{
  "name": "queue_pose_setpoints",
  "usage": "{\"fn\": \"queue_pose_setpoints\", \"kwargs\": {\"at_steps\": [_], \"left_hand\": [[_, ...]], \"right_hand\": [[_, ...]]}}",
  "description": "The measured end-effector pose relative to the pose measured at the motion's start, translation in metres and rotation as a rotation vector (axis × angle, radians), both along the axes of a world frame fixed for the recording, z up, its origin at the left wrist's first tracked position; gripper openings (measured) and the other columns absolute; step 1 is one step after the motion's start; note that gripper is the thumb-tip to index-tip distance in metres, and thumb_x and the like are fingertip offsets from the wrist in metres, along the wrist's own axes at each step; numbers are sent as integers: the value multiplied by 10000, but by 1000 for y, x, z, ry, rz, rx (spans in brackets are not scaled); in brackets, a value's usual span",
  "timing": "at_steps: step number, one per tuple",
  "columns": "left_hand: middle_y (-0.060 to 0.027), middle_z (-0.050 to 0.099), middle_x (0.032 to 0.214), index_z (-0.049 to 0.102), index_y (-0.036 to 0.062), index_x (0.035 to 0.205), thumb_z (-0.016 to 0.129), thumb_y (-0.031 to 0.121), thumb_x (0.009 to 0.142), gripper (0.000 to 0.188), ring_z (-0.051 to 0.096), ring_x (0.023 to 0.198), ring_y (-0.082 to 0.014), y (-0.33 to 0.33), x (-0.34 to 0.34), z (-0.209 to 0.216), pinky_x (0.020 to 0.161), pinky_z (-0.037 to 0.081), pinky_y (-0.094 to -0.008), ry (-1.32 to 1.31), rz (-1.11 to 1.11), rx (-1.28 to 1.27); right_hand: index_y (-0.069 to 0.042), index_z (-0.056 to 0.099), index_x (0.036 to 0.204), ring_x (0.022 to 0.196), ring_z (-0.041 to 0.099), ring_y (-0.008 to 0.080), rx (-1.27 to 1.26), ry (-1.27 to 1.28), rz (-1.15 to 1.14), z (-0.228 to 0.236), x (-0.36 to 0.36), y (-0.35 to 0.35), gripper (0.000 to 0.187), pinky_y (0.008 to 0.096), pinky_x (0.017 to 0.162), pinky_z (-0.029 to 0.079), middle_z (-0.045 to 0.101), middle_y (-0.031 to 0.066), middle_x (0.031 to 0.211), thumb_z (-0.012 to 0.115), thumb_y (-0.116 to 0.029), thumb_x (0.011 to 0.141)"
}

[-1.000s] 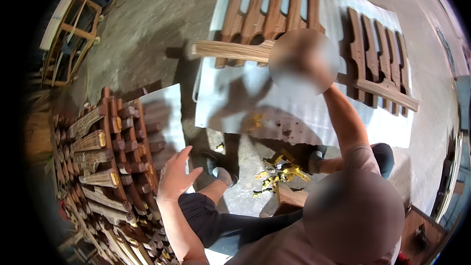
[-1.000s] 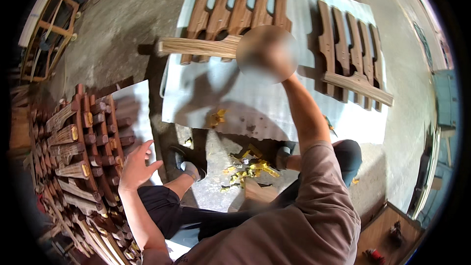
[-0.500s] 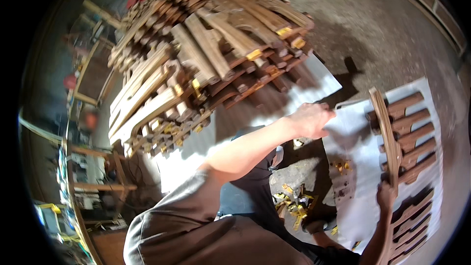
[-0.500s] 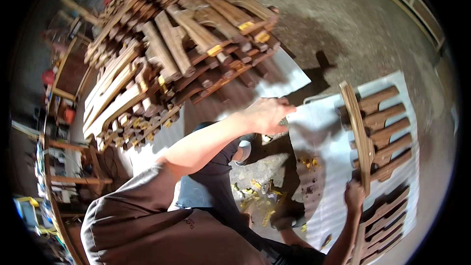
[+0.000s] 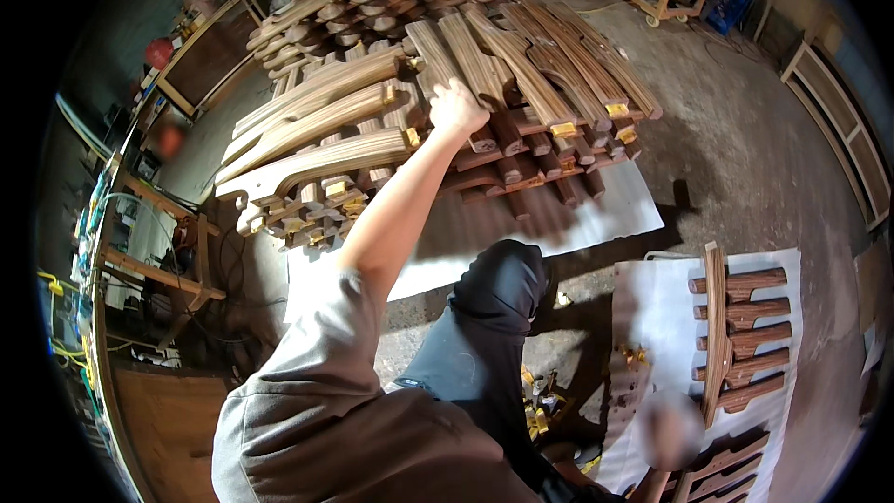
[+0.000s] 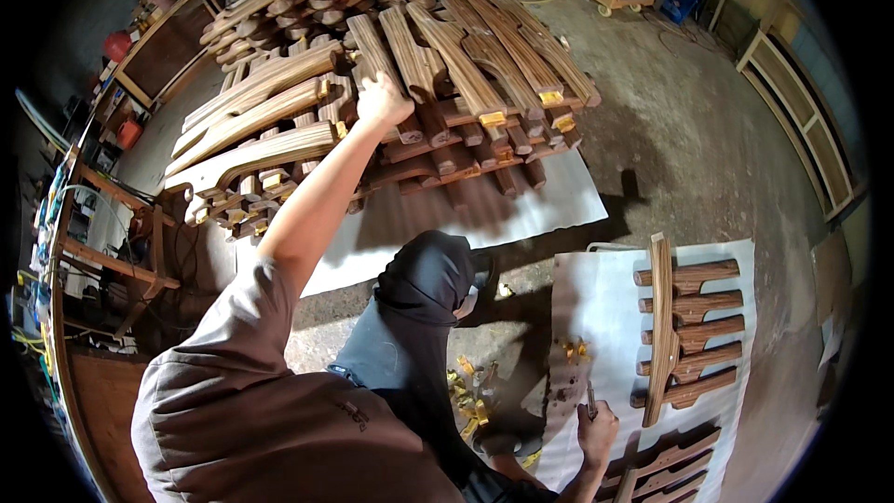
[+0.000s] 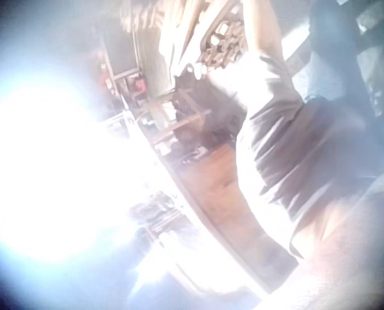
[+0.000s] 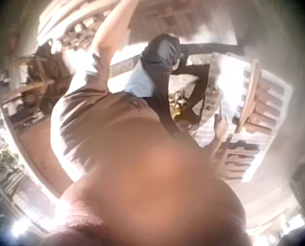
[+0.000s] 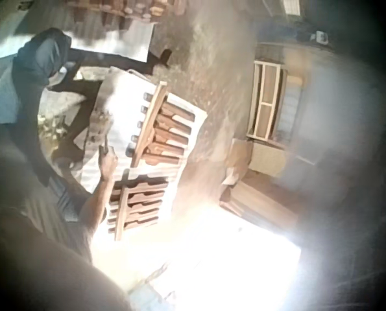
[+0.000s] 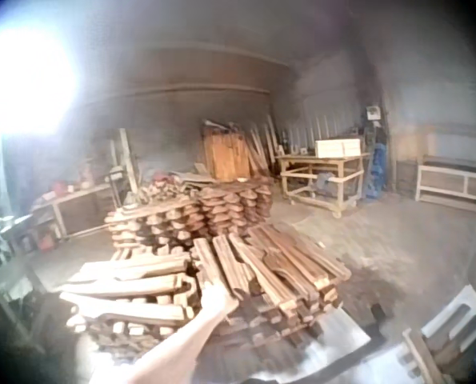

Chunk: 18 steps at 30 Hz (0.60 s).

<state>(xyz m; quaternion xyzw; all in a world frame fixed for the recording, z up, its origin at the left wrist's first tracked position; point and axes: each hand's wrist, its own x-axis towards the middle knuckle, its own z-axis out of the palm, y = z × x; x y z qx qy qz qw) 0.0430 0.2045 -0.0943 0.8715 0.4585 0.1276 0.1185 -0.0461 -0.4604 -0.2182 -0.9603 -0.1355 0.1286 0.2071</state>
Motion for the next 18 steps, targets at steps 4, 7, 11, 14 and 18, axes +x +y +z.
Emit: {"fn": "queue_pose_setpoints", "kwargs": {"at_steps": [4,7,11,14,18], "left_hand": [[-290,426,1442,88,-73,1519,726,431,774,1102,539,1257,-361,5,14,-3,1032,467,-363,-4,168,-341],[-227,522,1390,236,-72,1491,814,395,709,1078,568,1242,-295,-15,18,7,1014,482,-350,-179,296,-532],[-127,701,1073,670,26,1096,766,375,750,501,675,925,-218,12,33,-27,713,570,-357,121,149,-239],[-133,679,1131,667,30,1113,740,331,740,484,640,1027,-250,17,29,-26,810,543,-367,110,183,-359],[-142,674,1111,676,10,1088,696,185,744,386,640,1026,-284,76,12,-13,829,534,-390,-158,245,-505]], "right_hand": [[-2,594,766,679,616,428,39,-63,35,-18,-1,-6,273,470,626,480,625,197,690,726,-238,803],[-11,619,775,687,629,419,86,-147,37,-15,-4,-7,279,464,633,492,639,184,690,738,-263,790],[-14,643,778,687,645,398,204,-117,13,-11,-13,0,274,450,636,502,653,174,695,738,-271,781],[-30,640,887,745,644,342,166,-39,1,36,-22,25,272,422,696,505,649,151,787,744,-256,777],[-74,585,1236,1030,619,258,-65,290,-16,51,-27,36,493,369,919,503,624,106,1132,758,-209,794]]}}
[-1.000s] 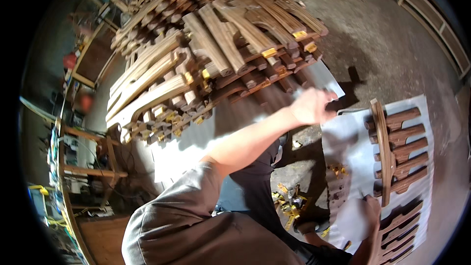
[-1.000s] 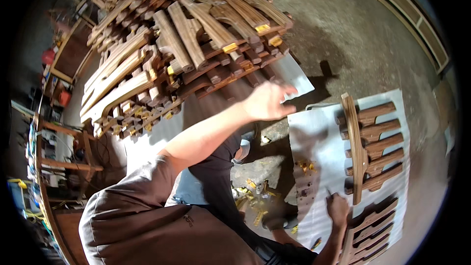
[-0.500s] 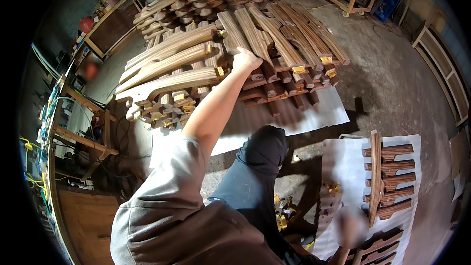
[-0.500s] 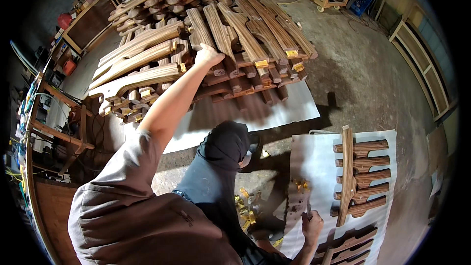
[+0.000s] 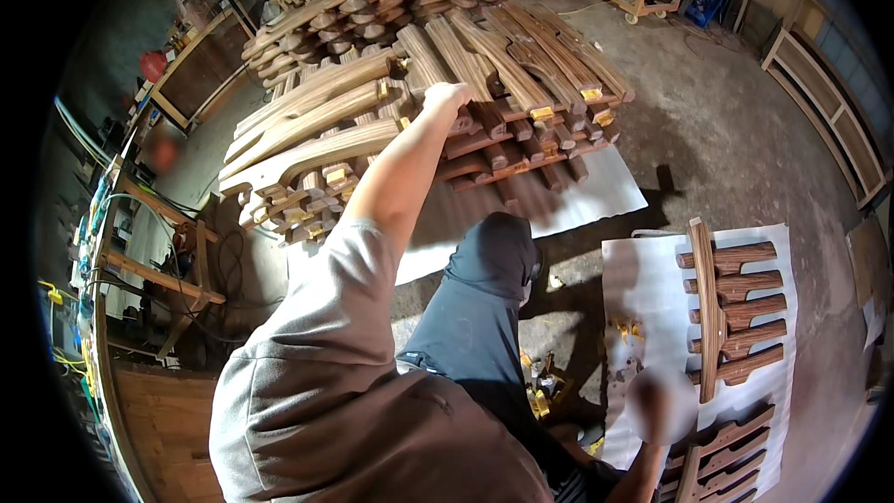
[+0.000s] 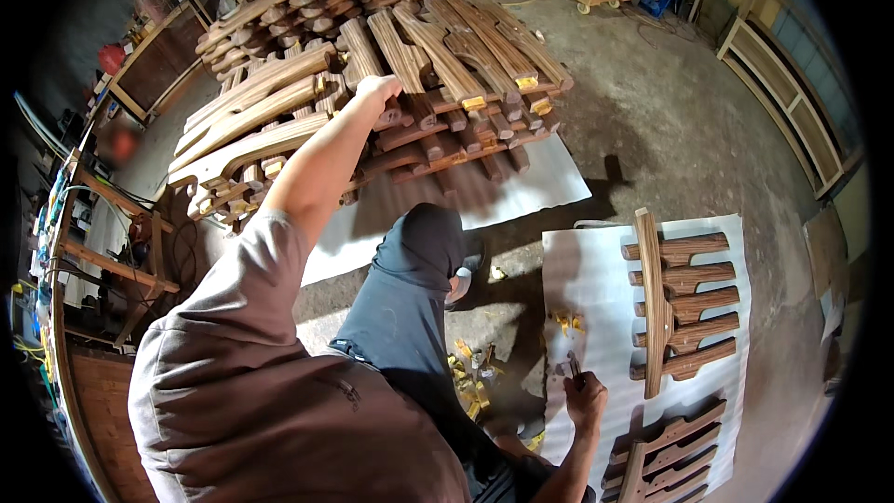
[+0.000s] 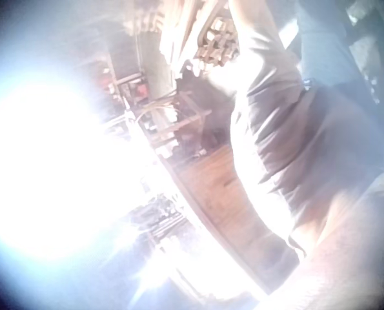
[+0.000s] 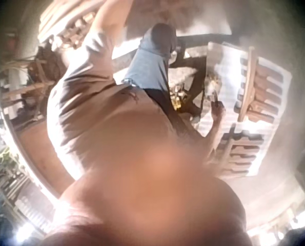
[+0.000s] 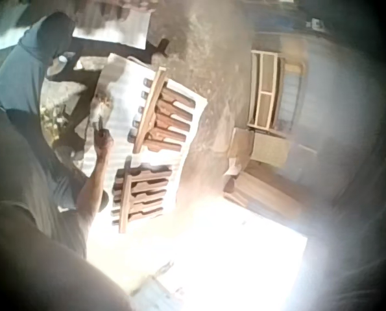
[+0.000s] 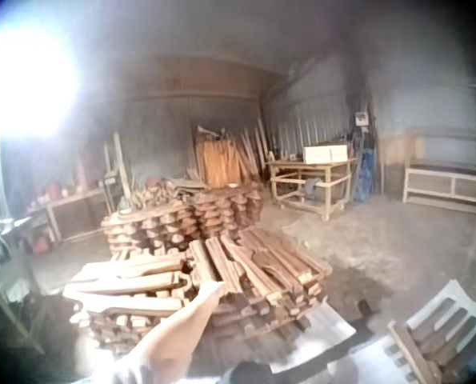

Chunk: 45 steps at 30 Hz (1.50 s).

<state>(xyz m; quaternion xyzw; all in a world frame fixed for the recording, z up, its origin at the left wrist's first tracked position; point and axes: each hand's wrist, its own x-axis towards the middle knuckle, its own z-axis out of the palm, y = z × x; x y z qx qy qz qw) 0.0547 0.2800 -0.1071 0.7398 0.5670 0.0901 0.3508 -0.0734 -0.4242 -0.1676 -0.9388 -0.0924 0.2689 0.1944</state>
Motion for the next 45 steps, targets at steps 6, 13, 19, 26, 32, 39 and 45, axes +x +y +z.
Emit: {"fn": "queue_pose_setpoints", "kwargs": {"at_steps": [6,13,19,26,32,39,45], "left_hand": [[-72,565,826,510,42,832,691,46,750,199,581,650,-191,-64,-12,94,587,529,-358,-934,195,-533],[-221,594,1194,486,37,1333,647,241,805,589,606,984,-274,-157,-107,110,842,547,-465,-1383,-759,-1187],[-114,631,910,532,40,1211,668,433,907,516,649,738,-243,-209,-62,52,636,573,-373,-1013,-701,-986],[-110,608,975,528,42,1267,660,594,846,706,597,631,-235,-341,-48,-30,541,515,-313,-917,-941,-1481],[-120,622,977,510,29,1263,794,475,770,723,637,675,-244,-390,-47,-29,531,539,-352,-754,-1058,-1537],[-138,636,1083,387,50,1402,846,218,744,819,679,773,-236,-387,-52,-29,587,597,-351,-626,-1100,-1497],[-177,601,1220,294,61,1461,845,115,722,923,688,914,-262,-401,-63,-39,682,619,-355,-396,-1033,-1381]], "right_hand": [[-4,657,798,730,652,394,228,-396,72,-25,-12,-27,290,456,674,505,659,196,734,726,-284,768],[4,635,827,646,613,285,278,-234,-81,-104,19,-61,237,403,633,484,619,180,697,700,-224,825],[17,661,909,619,501,84,595,-401,-173,-34,17,-4,152,280,590,449,623,80,681,697,-127,878],[8,715,1000,683,585,86,841,-800,-165,87,22,75,176,235,640,473,716,69,866,726,-37,830],[30,709,960,628,422,46,908,-807,-282,97,43,110,172,221,582,387,606,-11,721,758,-46,814],[-20,717,898,729,689,267,587,-852,-281,86,54,127,171,311,638,544,716,140,858,741,-19,729],[-131,775,977,768,718,270,597,-603,-330,75,49,103,165,337,704,572,731,125,883,735,-175,823]]}}
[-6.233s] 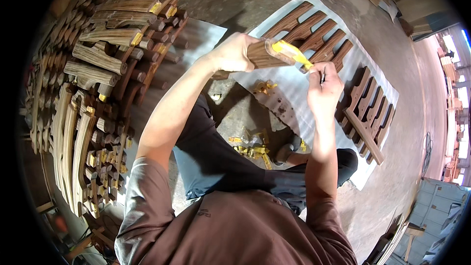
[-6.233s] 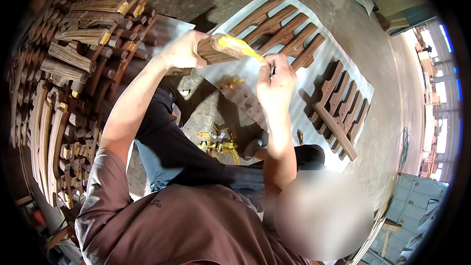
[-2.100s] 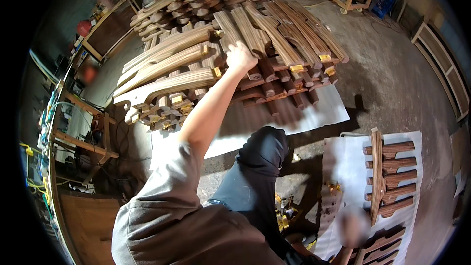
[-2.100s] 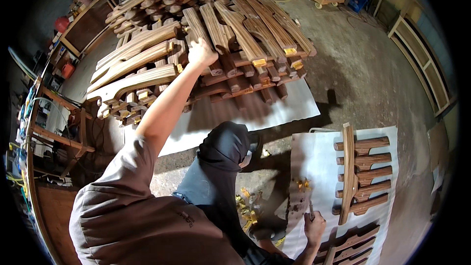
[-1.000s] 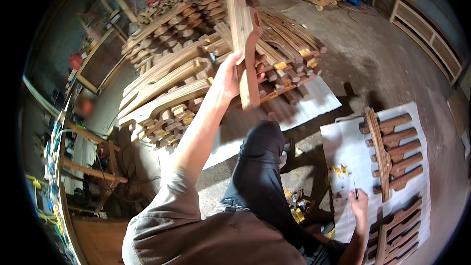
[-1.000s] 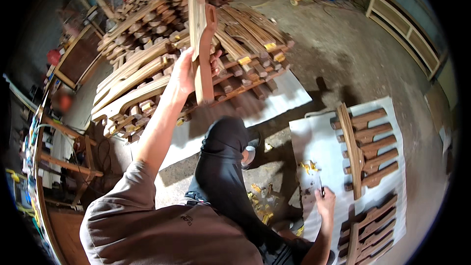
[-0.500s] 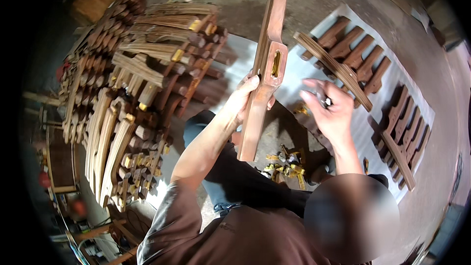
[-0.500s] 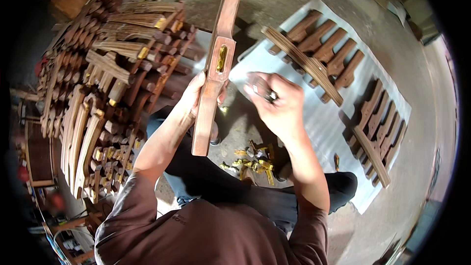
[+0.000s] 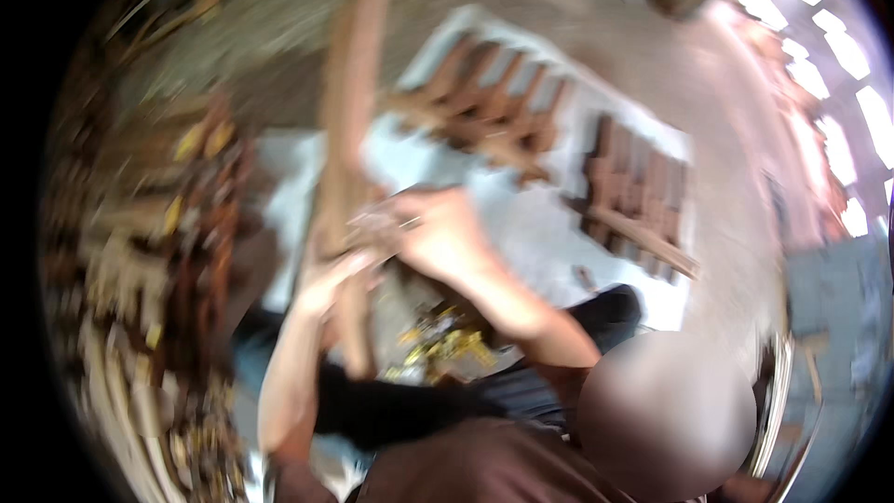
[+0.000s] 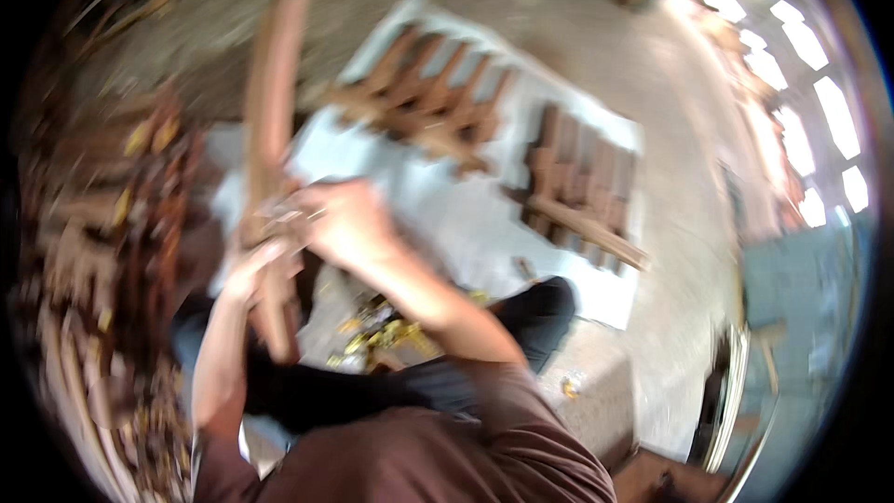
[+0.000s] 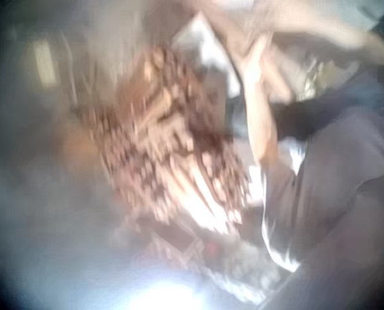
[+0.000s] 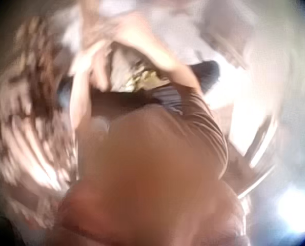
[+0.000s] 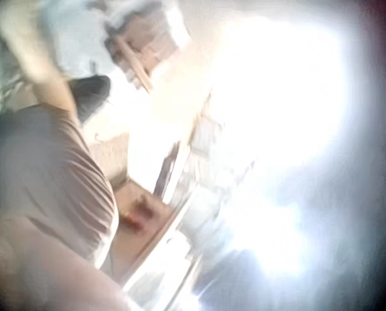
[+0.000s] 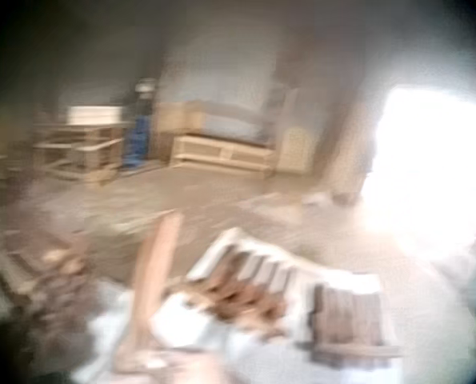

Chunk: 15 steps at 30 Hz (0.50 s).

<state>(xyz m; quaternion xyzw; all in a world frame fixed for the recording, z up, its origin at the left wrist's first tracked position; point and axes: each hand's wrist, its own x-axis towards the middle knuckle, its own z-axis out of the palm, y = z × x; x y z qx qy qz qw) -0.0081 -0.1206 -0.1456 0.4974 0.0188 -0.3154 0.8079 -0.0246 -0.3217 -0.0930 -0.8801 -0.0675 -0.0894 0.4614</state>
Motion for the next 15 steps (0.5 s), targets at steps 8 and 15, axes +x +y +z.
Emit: {"fn": "queue_pose_setpoints", "kwargs": {"at_steps": [8,15], "left_hand": [[-142,618,1156,433,45,1349,797,197,753,714,692,886,-234,5,-4,7,593,615,-326,-158,124,1],[-112,640,938,449,72,1301,736,289,867,564,655,648,-237,6,29,-5,562,580,-359,64,117,-209]], "right_hand": [[-24,715,803,682,696,294,154,-316,-10,-16,13,21,99,341,640,548,681,172,748,743,-107,758],[8,660,797,617,547,71,58,139,103,3,-36,-62,83,278,571,452,597,43,628,686,-67,821]]}}
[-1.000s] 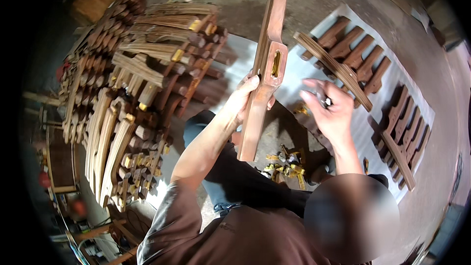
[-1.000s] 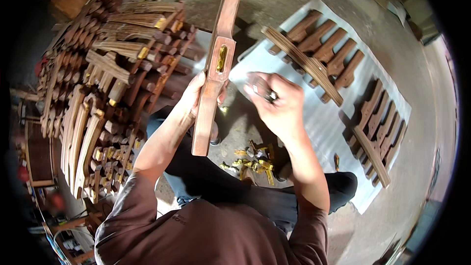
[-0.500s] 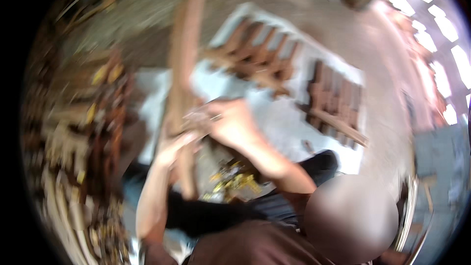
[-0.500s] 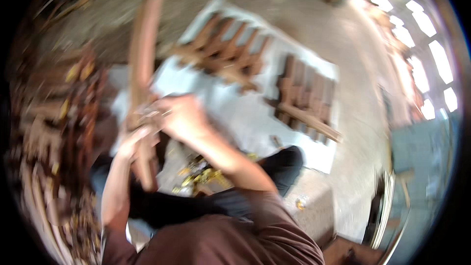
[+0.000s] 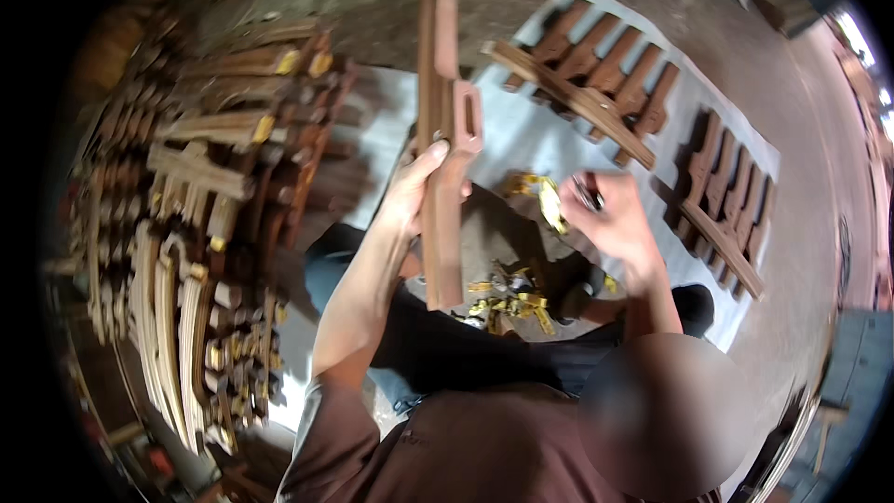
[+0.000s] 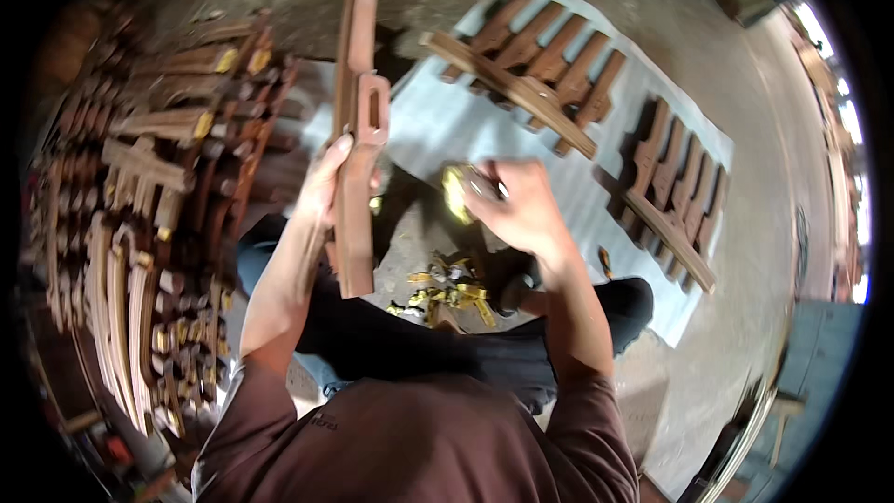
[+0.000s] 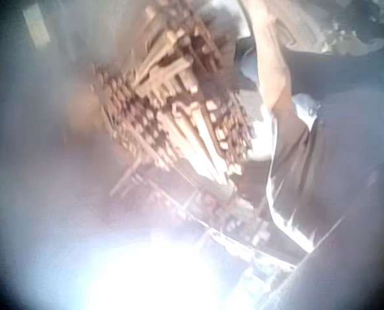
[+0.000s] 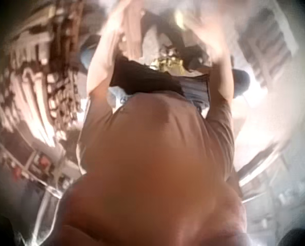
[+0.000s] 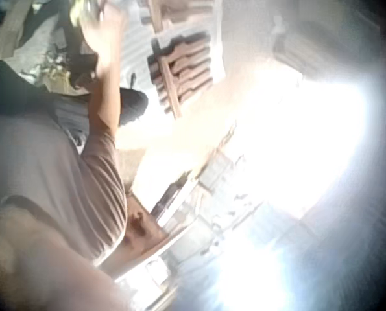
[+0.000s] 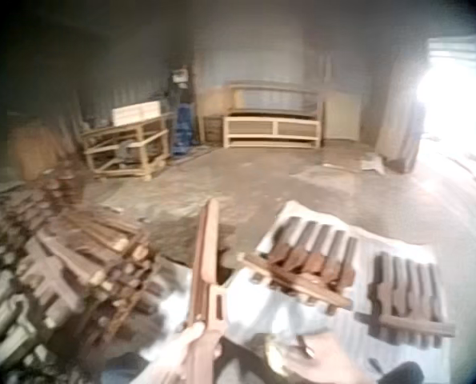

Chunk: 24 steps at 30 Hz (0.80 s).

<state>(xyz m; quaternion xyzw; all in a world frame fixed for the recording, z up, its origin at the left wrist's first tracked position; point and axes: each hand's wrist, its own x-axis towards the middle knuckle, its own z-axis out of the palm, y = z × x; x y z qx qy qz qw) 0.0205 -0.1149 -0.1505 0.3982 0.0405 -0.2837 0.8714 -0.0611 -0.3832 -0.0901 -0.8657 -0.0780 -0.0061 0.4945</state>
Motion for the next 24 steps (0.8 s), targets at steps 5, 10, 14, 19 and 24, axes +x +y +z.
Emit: {"fn": "queue_pose_setpoints", "kwargs": {"at_steps": [5,10,14,19,24], "left_hand": [[-107,640,1059,467,75,1311,828,417,759,743,677,835,-251,16,-7,-20,715,611,-401,-251,9,-165],[-104,638,1042,445,68,1408,785,518,777,845,647,885,-228,7,54,40,772,552,-407,-156,51,-70],[-80,631,869,528,34,1137,767,134,760,458,650,795,-195,-20,71,123,704,554,-364,-459,161,393],[-139,665,998,552,-43,1213,769,121,636,638,655,903,-240,-16,49,183,834,530,-354,-858,146,974],[-236,671,1003,537,-38,1212,750,190,580,705,661,976,-349,20,-36,163,874,508,-416,-1051,77,1508]], "right_hand": [[12,644,792,583,487,109,-300,139,315,-86,-44,-5,256,332,559,434,539,126,616,759,-210,848],[5,655,785,578,511,95,47,306,27,-93,-50,-27,204,310,537,421,539,3,600,718,-160,887],[24,696,949,557,441,27,397,430,-130,-58,-48,-35,197,226,465,313,515,-59,640,659,-169,945],[22,671,1081,527,397,28,790,200,-376,-65,-45,-65,247,201,455,289,591,6,719,623,-196,976],[16,626,1197,551,458,49,836,-160,-413,-14,-46,-53,313,198,491,360,693,86,914,627,-205,975]]}}
